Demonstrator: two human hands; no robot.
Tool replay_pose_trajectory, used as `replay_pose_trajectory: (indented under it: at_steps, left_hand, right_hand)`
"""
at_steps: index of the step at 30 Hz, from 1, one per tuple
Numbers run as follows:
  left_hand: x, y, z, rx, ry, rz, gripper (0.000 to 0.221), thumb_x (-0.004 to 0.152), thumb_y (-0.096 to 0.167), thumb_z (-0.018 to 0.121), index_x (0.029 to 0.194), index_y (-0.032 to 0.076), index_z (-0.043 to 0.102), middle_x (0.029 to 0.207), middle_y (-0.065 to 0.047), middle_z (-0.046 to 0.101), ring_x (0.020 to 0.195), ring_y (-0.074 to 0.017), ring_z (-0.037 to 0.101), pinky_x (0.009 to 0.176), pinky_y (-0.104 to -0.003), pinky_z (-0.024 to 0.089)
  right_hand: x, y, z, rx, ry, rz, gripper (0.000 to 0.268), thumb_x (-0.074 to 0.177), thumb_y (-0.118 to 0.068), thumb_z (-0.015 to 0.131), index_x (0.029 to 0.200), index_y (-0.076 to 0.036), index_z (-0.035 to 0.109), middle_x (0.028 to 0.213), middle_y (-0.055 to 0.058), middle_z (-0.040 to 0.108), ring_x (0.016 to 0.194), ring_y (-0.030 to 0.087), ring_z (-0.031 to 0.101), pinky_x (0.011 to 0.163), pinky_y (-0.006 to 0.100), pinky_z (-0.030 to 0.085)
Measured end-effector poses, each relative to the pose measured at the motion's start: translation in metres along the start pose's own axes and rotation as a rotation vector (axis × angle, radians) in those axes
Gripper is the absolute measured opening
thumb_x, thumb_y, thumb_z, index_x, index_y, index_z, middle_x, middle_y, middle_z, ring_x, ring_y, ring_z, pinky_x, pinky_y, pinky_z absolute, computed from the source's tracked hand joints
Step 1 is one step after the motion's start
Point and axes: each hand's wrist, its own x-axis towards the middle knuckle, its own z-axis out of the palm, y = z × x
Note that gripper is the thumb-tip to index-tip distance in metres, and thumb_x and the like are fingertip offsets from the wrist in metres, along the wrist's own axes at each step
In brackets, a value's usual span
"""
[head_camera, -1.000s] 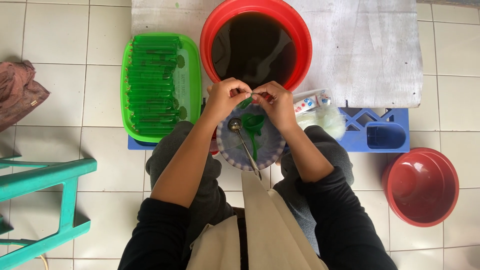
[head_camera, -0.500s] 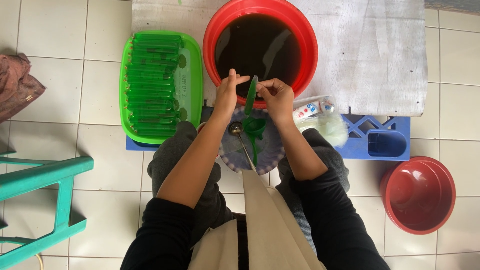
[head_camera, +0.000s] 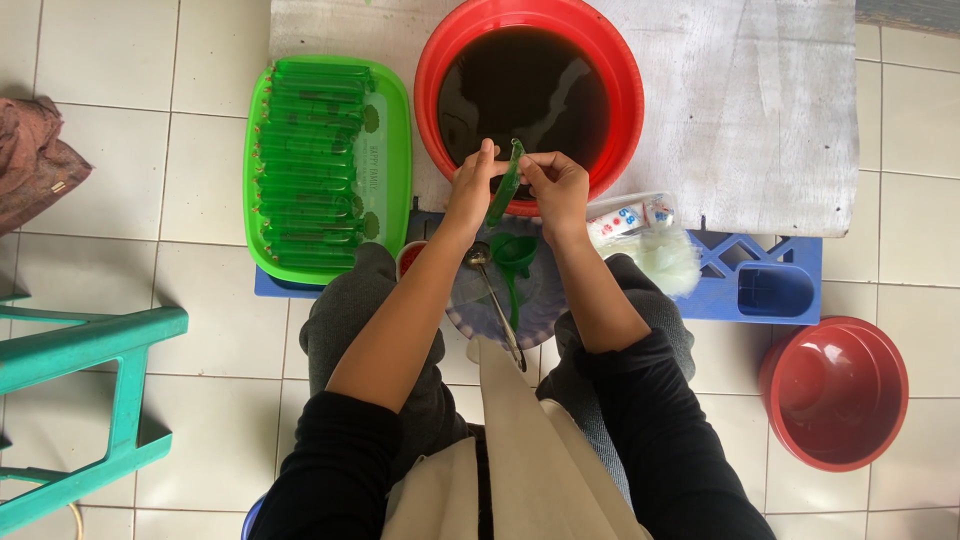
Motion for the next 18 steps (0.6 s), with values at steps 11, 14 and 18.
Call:
replay_pose_trajectory:
  at_steps: [11,14,18]
  left_hand:
    - [0.032,-0.045,0.003,-0.071,-0.02,-0.006,0.088,0.103,0.073,0.037,0.143,-0.004,0.053,0.136,-0.028,0.06,0.146,-0.0514,0.03,0.12,-0.062,0.011]
    - [0.035,-0.045,0.003,-0.057,-0.006,0.007,0.086,0.104,0.071,0.039,0.142,-0.004,0.055,0.14,-0.027,0.057,0.148,-0.0491,0.029,0.121,-0.061,0.01]
    - [0.012,-0.009,-0.005,0.013,0.005,0.019,0.08,0.103,0.07,0.036,0.136,0.003,0.065,0.137,-0.019,0.063,0.147,-0.0421,0.035,0.122,-0.055,0.012]
  right_hand:
    - [0.0,-0.005,0.0,0.036,0.052,0.073,0.008,0.095,-0.007,0.075,0.097,0.001,0.075,0.08,0.009,0.073,0.069,0.008,0.071,0.056,0.014,0.051]
    - [-0.001,-0.004,0.0,0.038,0.048,0.068,0.008,0.094,-0.006,0.075,0.097,0.001,0.075,0.079,0.009,0.073,0.069,0.008,0.07,0.057,0.014,0.052]
    - [-0.004,-0.006,0.001,0.034,0.04,0.057,0.006,0.093,-0.005,0.076,0.096,0.0,0.075,0.079,0.01,0.073,0.068,0.009,0.07,0.057,0.015,0.052]
